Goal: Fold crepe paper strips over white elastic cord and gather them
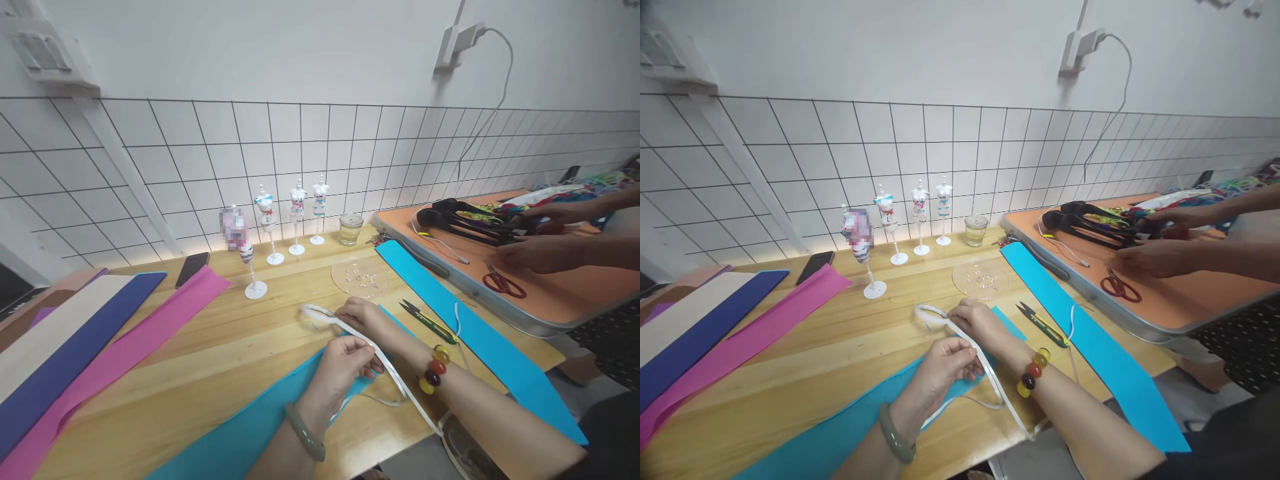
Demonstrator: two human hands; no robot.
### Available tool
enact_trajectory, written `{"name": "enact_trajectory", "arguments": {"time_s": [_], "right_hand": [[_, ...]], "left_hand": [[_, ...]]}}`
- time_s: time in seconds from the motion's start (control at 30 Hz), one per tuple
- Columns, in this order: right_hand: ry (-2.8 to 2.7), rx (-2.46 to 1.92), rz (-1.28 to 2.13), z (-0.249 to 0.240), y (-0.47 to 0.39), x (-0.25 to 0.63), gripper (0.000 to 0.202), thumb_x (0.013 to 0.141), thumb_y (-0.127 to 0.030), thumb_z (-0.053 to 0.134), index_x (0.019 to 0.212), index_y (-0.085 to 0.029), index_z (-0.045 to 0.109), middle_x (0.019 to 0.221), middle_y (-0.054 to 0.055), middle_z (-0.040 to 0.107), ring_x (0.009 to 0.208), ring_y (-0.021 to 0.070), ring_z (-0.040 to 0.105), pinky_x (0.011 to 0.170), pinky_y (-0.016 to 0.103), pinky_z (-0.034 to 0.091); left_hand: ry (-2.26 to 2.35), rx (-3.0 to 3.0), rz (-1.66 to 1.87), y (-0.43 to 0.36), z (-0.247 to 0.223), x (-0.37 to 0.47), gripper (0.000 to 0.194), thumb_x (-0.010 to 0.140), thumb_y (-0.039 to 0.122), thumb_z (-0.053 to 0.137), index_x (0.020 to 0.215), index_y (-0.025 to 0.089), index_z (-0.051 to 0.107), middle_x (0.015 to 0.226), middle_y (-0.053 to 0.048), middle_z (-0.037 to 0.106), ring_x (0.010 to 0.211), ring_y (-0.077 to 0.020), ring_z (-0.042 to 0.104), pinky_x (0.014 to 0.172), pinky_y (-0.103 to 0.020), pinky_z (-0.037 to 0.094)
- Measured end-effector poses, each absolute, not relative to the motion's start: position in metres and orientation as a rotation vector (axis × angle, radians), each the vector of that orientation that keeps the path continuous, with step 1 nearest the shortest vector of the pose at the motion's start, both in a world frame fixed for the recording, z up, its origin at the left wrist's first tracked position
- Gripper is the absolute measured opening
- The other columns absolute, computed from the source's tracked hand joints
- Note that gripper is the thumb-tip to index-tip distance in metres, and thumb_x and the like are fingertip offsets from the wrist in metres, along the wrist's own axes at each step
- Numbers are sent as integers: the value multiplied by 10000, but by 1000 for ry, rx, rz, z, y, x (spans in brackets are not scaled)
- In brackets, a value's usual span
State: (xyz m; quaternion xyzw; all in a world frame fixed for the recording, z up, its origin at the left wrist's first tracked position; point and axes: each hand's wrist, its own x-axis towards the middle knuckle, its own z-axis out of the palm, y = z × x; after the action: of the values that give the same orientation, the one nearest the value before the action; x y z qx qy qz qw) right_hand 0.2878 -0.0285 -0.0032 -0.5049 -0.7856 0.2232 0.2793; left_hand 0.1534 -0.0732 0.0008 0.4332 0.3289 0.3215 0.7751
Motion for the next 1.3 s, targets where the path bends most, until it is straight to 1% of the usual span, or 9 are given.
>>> {"name": "enact_trajectory", "arguments": {"time_s": [0.1, 0.2, 0.33, 0.6, 0.77, 0.93, 1.13, 1.23, 1.3], "right_hand": [[-2154, -1314, 717, -4, -28, 281, 222, 848, -287, 452, 934, -218, 645, 859, 17, 587, 749, 133, 554, 678, 248, 438], [-2191, -1295, 819, -7, -26, 279, 218, 838, -300, 464, 895, -192, 644, 876, 11, 592, 694, 113, 563, 612, 218, 451], [-2262, -1294, 825, -6, -22, 280, 179, 805, -249, 493, 856, -177, 649, 908, 15, 595, 735, 118, 576, 631, 212, 450], [-2392, -1422, 430, 4, -10, 278, 191, 773, -126, 446, 690, -179, 609, 753, 18, 594, 703, 138, 535, 630, 234, 378], [-2397, -1523, 214, 5, -2, 284, 174, 809, -213, 463, 752, -162, 619, 755, 70, 624, 712, 180, 555, 666, 275, 366], [-2389, -1568, 125, 1, -2, 285, 179, 811, -185, 464, 784, -153, 637, 777, 81, 640, 725, 177, 582, 668, 261, 381], [-2322, -1599, 79, -8, -19, 299, 268, 852, -205, 410, 1053, -215, 587, 937, 27, 656, 824, 125, 596, 707, 201, 420], [-2203, -1768, -58, -8, -33, 334, 298, 866, -229, 361, 1040, -178, 597, 996, 81, 648, 895, 171, 586, 752, 258, 419], [-2121, -1910, -175, -7, -45, 362, 291, 849, -241, 374, 962, -151, 627, 946, 127, 658, 893, 228, 579, 742, 316, 406]], "left_hand": [[732, 924, 717, -72, -3, 154, 288, 589, 387, 678, 611, 133, 545, 607, -45, 604, 587, -130, 559, 562, -236, 376], [744, 928, 735, -70, -7, 153, 280, 603, 387, 667, 628, 133, 551, 625, -50, 613, 600, -135, 565, 573, -241, 378], [712, 967, 741, -71, -7, 152, 245, 639, 364, 641, 654, 130, 569, 642, -57, 622, 622, -139, 571, 586, -243, 379], [737, 967, 755, -73, 0, 152, 219, 627, 326, 649, 596, 133, 550, 591, -50, 615, 579, -132, 553, 573, -240, 378], [773, 995, 745, -71, 0, 152, 220, 611, 329, 653, 604, 131, 558, 582, -51, 613, 580, -135, 551, 578, -244, 383], [793, 930, 749, -70, -1, 154, 207, 605, 314, 631, 623, 139, 524, 581, -45, 605, 571, -139, 559, 559, -240, 381], [783, 839, 791, -70, 2, 151, 203, 624, 307, 611, 653, 157, 477, 624, -46, 611, 553, -127, 561, 560, -238, 398], [778, 846, 793, -71, 1, 150, 184, 645, 300, 593, 674, 146, 498, 653, -67, 621, 579, -137, 578, 564, -238, 406], [786, 858, 795, -71, 1, 149, 190, 657, 313, 587, 673, 137, 516, 664, -77, 623, 602, -145, 590, 565, -236, 409]]}}
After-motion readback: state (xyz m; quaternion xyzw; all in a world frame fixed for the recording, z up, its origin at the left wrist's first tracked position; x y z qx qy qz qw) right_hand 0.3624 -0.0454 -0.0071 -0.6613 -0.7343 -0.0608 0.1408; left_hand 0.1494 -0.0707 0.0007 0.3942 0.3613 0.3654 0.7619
